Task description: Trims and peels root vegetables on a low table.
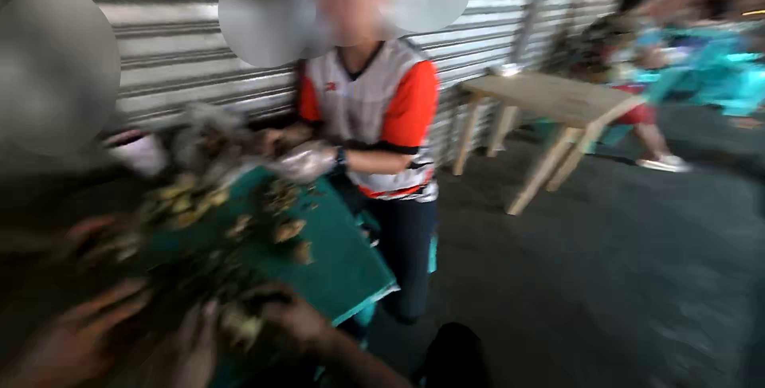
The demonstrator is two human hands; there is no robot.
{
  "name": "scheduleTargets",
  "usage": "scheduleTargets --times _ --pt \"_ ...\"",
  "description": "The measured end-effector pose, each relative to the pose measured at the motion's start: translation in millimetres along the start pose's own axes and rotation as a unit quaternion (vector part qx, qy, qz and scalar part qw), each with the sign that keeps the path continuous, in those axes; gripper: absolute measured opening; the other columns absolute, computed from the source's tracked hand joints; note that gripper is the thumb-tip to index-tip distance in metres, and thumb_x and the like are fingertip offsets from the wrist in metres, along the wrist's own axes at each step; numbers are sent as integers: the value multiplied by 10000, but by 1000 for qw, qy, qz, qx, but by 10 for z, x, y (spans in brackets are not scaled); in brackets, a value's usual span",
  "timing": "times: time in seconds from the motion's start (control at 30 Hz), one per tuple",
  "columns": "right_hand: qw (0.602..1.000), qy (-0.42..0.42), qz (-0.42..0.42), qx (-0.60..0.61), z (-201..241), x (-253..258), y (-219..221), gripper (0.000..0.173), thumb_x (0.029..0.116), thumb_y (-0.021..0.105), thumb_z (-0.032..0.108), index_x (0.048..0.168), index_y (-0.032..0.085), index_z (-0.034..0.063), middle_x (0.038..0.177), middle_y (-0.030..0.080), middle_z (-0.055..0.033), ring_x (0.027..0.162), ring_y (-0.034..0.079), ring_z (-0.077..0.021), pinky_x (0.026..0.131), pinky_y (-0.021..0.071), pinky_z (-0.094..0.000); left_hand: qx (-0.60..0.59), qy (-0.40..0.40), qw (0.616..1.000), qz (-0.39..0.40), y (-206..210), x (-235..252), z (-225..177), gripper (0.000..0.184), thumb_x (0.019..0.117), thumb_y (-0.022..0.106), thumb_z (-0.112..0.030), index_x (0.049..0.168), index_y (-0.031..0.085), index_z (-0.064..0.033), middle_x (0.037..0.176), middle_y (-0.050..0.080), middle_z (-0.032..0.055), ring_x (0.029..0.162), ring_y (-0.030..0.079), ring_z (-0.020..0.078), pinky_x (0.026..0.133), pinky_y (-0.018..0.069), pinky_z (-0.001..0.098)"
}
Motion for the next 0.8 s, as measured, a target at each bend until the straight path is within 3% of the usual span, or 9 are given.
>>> scheduleTargets --times 0.07,0.17,0.3,0.47,0.6,0.8 --pt "995 49 -38 76 -34 6 -55 367 967 408 76 1293 548 -20 1057 698 -108 848 698 -202 729 605 -368 -8 -41 999 -13 -33 101 18 488 1114 389 -306 1478 513 -5 1380 596 272 1229 613 415 1058 454 598" --pt "984 69 -88 137 -98 36 -89 429 1016 401 108 1420 486 -9 1144 680 -174 940 708 -265 834 613 -418 22 -33 998 -48 -131 148 87 459 1106 422 -306 1559 462 -238 1467 591 98 1316 590 311 1104 445 577" --pt "977 63 -112 170 -150 109 -121 404 989 406 24 1380 505 7 1103 683 -191 919 716 -286 858 611 -448 67 -85 994 11 -20 51 70 456 1106 408 -370 1561 441 -351 1309 672 129 1160 665 334 983 521 561" --pt "966 80 -178 169 -158 298 -43 396 1051 306 7 1429 412 62 967 667 -122 776 711 -229 764 628 -411 67 -94 993 1 3 -17 38 475 1109 367 -391 1521 516 -206 1339 660 138 1183 660 343 982 520 556" --pt "979 33 -175 93 -194 344 -39 381 1017 352 6 1383 449 47 923 688 -85 746 692 -155 689 603 -319 80 -70 994 -16 32 -121 -44 460 1099 398 -385 1546 477 -306 1250 694 131 1059 700 345 865 563 558" --pt "984 -3 -174 32 -115 214 -109 401 988 386 43 1365 516 84 959 711 -30 798 698 -115 739 603 -312 68 -20 996 -53 142 -308 -50 427 1091 438 -340 1500 547 -282 1124 728 133 881 731 319 744 591 525"
Point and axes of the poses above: each hand's wrist, its own x-axis towards the middle knuckle, its own y-axis out of the palm, z = x × y, the point moved 9 cm from there along x, towards the middle knuckle
